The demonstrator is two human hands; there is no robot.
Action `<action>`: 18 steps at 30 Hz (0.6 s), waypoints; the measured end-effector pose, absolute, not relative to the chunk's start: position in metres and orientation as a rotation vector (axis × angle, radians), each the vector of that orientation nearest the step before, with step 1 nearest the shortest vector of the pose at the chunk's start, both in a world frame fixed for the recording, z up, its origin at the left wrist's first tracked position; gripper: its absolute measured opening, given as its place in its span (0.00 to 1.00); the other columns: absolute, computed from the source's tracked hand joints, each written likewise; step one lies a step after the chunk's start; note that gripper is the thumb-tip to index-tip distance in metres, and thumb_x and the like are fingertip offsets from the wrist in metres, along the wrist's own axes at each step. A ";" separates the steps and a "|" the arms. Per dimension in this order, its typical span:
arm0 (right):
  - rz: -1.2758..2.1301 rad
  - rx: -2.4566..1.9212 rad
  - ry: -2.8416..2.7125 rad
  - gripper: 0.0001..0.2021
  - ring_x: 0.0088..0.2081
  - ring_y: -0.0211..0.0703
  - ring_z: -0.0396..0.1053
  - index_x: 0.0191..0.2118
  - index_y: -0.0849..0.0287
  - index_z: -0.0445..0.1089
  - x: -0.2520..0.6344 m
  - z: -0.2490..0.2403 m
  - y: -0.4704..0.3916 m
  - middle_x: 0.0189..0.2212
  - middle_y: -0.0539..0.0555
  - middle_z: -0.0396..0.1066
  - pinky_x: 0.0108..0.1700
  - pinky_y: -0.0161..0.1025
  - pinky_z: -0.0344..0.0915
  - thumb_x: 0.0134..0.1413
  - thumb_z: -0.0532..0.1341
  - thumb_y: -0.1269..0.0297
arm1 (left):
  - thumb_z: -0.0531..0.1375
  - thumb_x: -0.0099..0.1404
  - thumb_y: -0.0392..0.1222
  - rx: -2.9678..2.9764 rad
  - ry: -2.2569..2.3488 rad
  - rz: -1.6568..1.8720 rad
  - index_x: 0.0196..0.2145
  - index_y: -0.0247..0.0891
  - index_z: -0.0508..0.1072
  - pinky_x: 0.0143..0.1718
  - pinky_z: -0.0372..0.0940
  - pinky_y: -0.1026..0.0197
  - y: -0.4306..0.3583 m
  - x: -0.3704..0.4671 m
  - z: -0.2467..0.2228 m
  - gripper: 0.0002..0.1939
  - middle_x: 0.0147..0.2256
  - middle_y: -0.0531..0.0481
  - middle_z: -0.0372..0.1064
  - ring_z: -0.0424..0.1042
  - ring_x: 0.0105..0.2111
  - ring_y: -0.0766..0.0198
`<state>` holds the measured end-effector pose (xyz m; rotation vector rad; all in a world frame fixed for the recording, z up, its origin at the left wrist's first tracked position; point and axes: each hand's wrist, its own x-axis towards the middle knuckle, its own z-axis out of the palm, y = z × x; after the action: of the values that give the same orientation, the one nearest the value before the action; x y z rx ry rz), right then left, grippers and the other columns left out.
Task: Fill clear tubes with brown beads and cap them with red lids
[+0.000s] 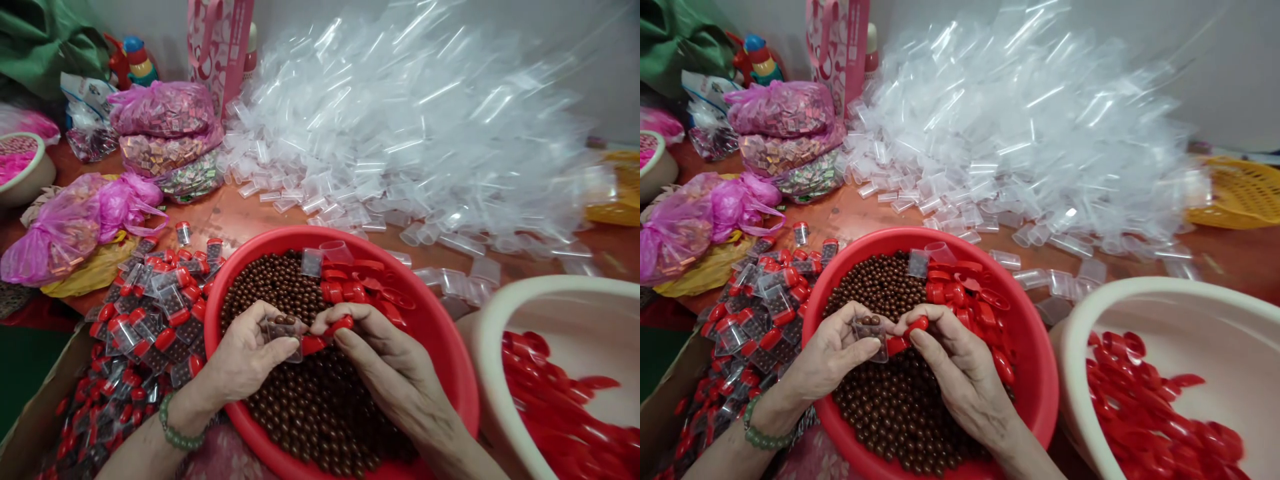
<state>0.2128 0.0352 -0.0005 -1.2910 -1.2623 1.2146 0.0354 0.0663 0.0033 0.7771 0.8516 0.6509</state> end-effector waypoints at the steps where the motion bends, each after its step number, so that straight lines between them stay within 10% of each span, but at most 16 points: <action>1: 1.193 -1.315 -1.320 0.09 0.37 0.40 0.71 0.38 0.53 0.68 0.214 0.002 0.034 0.33 0.52 0.71 0.41 0.34 0.70 0.62 0.56 0.55 | 0.69 0.53 0.51 0.767 0.856 0.646 0.36 0.35 0.64 0.44 0.66 0.60 0.066 0.035 0.002 0.23 0.39 0.48 0.69 0.69 0.39 0.66; 18: 0.784 -1.343 -1.749 0.20 0.47 0.41 0.73 0.57 0.49 0.68 0.210 -0.015 0.014 0.47 0.56 0.72 0.48 0.37 0.73 0.61 0.55 0.73 | 0.66 0.58 0.45 0.767 1.013 0.787 0.37 0.35 0.66 0.41 0.66 0.61 0.052 0.060 0.006 0.15 0.37 0.50 0.69 0.69 0.38 0.66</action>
<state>0.2100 0.0143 -0.0151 -1.3427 -1.7491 0.7841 0.0604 0.0521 0.0062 0.7666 1.0126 0.7875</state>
